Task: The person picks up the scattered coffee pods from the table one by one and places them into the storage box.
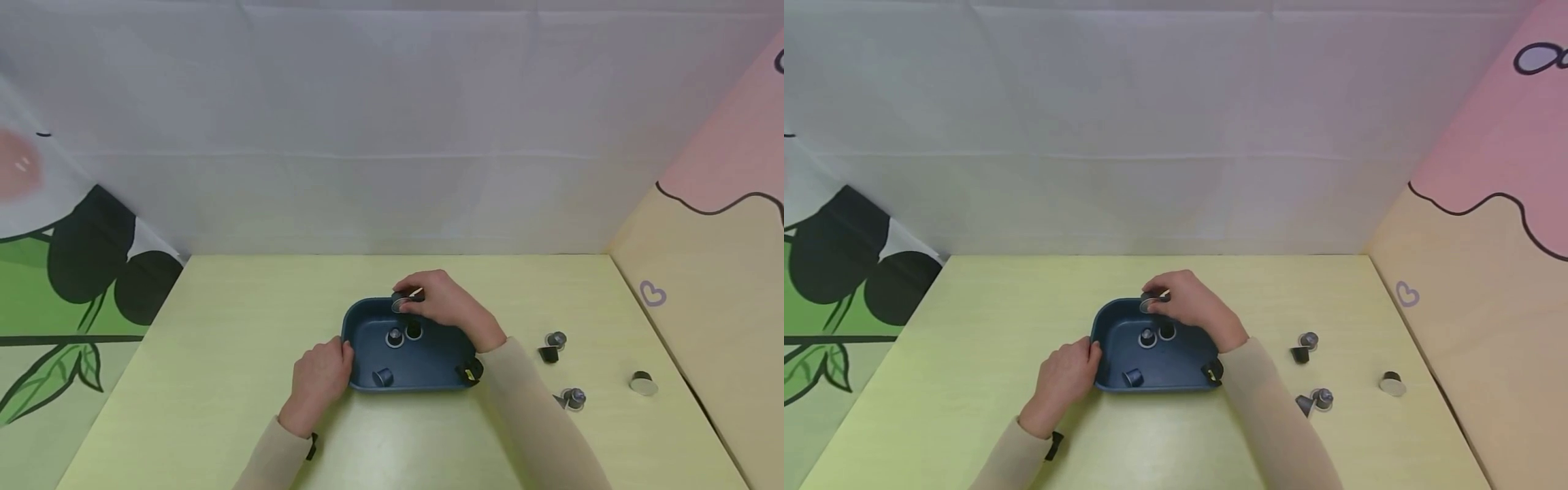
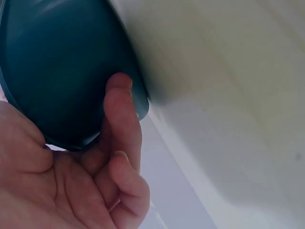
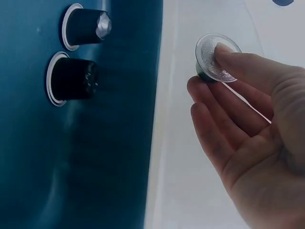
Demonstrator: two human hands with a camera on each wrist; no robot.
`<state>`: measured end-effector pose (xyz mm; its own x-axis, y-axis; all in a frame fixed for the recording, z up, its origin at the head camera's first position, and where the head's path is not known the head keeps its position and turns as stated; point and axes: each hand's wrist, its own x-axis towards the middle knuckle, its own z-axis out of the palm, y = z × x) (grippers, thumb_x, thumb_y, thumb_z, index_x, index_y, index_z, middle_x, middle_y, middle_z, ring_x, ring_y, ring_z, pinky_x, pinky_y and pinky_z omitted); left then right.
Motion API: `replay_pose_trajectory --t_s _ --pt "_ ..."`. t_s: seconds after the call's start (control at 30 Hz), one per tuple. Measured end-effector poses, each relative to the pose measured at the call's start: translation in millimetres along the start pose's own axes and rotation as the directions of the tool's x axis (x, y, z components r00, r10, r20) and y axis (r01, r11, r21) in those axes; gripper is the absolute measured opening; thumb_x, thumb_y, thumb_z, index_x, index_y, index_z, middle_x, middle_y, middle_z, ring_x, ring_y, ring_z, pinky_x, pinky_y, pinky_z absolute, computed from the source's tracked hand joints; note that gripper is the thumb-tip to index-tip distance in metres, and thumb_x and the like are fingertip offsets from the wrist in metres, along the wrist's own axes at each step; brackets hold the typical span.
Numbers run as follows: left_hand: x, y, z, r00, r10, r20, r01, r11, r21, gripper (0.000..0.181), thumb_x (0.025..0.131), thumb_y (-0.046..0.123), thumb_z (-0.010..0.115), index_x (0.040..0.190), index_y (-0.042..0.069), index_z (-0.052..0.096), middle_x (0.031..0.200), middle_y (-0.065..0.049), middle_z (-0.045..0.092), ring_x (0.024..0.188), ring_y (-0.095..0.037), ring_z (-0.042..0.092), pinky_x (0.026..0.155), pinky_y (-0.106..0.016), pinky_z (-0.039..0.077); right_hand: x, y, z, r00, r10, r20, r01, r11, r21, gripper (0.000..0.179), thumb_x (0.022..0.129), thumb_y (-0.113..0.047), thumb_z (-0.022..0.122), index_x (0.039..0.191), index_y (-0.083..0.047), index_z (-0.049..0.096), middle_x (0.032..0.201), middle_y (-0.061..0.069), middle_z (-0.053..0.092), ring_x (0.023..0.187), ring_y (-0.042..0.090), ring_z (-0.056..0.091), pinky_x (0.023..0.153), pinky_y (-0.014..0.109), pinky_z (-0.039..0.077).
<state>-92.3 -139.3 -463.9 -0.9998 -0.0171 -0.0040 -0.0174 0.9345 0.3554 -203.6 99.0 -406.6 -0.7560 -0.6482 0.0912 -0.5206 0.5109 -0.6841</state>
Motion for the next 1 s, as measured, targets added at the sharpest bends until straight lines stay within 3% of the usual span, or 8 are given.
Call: replay_pose_trajectory --t_s 0.23,0.6,1.0 --pt "-1.1 0.9 1.3 1.0 0.005 0.001 -0.005 1.0 -0.003 0.034 0.101 0.024 0.047 0.072 0.007 0.053 0.059 -0.007 0.046 0.049 -0.024 0.049 0.045 -0.039 0.04 2.4 7.5 12.7 1.0 0.003 -0.003 -0.002 0.998 0.062 0.035 0.09 -0.013 0.075 0.123 -0.006 0.069 0.114 0.005 0.07 0.105 0.017 0.067 0.089 0.033 0.052" --pt "-1.5 3.3 3.0 1.0 0.018 -0.014 -0.018 1.0 -0.005 0.034 0.101 0.024 0.048 0.072 0.007 0.053 0.057 -0.007 0.045 0.047 -0.023 0.048 0.043 -0.037 0.038 4.0 16.8 31.0 0.996 0.009 0.094 -0.022 0.991 0.134 0.036 0.09 -0.012 0.074 0.125 -0.006 0.068 0.117 0.005 0.07 0.1 0.012 0.069 0.082 0.024 0.052" --pt "1.1 2.6 2.1 1.0 0.009 -0.009 -0.009 1.0 -0.007 0.033 0.101 0.024 0.048 0.075 0.006 0.055 0.059 -0.008 0.048 0.05 -0.025 0.052 0.044 -0.04 0.041 10.0 19.4 41.8 0.983 -0.008 0.185 0.0 0.999 0.043 0.035 0.09 -0.013 0.074 0.125 -0.01 0.069 0.114 0.0 0.071 0.095 0.008 0.067 0.075 0.025 0.052"
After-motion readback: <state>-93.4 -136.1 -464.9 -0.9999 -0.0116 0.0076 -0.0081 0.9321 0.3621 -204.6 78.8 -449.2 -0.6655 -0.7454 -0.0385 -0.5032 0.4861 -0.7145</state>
